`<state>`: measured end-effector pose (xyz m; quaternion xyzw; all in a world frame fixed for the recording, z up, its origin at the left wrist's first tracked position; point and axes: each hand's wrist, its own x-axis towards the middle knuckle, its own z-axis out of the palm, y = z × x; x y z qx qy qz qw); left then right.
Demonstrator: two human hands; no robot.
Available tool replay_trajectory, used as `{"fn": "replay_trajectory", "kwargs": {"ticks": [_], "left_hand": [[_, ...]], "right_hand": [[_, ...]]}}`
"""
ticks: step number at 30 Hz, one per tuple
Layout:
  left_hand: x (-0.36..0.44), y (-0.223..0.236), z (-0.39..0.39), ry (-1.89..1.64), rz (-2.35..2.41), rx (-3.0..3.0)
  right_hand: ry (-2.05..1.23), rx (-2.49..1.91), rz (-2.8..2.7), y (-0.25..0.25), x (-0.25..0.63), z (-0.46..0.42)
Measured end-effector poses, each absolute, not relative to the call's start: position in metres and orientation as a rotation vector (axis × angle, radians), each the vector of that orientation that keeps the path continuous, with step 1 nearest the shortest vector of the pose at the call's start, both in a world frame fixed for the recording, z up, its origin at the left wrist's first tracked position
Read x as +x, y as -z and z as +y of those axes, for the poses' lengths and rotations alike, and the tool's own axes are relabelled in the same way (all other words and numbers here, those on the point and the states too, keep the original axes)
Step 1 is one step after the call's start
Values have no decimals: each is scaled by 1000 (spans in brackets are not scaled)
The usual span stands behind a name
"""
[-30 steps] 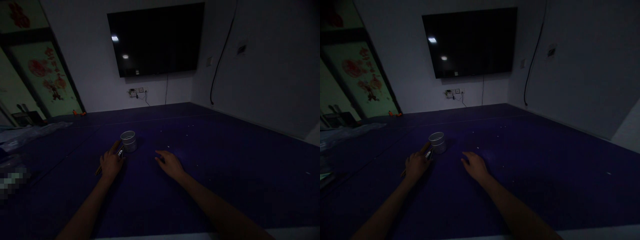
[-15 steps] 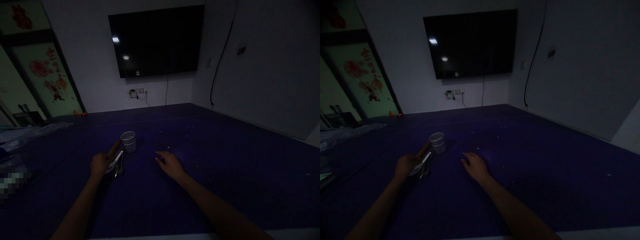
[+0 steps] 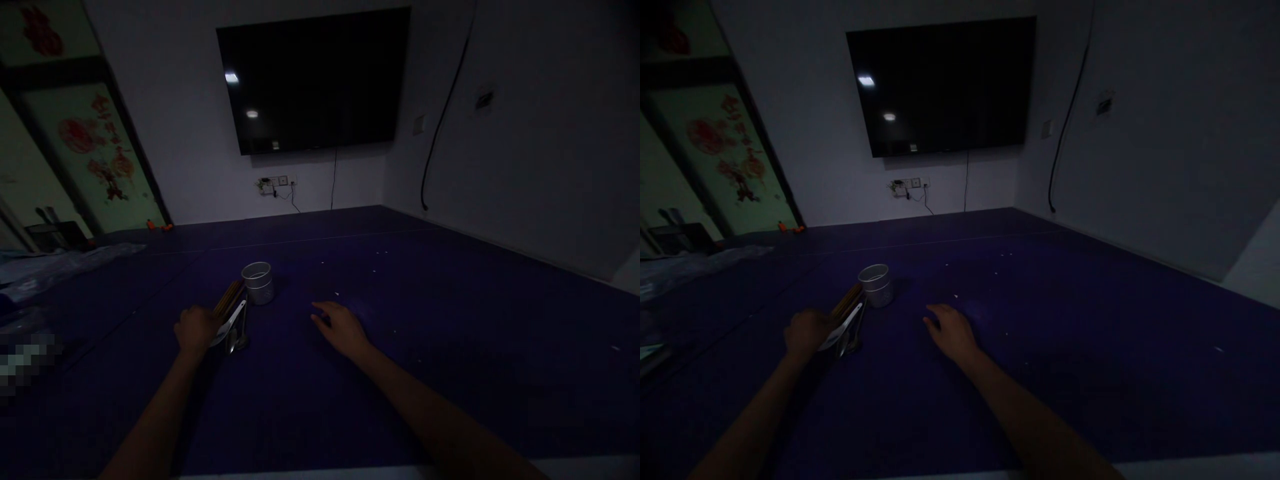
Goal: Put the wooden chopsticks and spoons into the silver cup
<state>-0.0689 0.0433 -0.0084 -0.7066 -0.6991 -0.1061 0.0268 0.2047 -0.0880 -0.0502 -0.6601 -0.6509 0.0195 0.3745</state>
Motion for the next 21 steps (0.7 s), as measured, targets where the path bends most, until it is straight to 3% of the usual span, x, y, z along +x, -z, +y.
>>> {"fn": "replay_trajectory", "kwargs": {"ticks": [21], "left_hand": [[-70, 14, 44, 344, -2070, -2150]], "right_hand": [[-48, -1690, -1657, 50, 204, -89]]}}
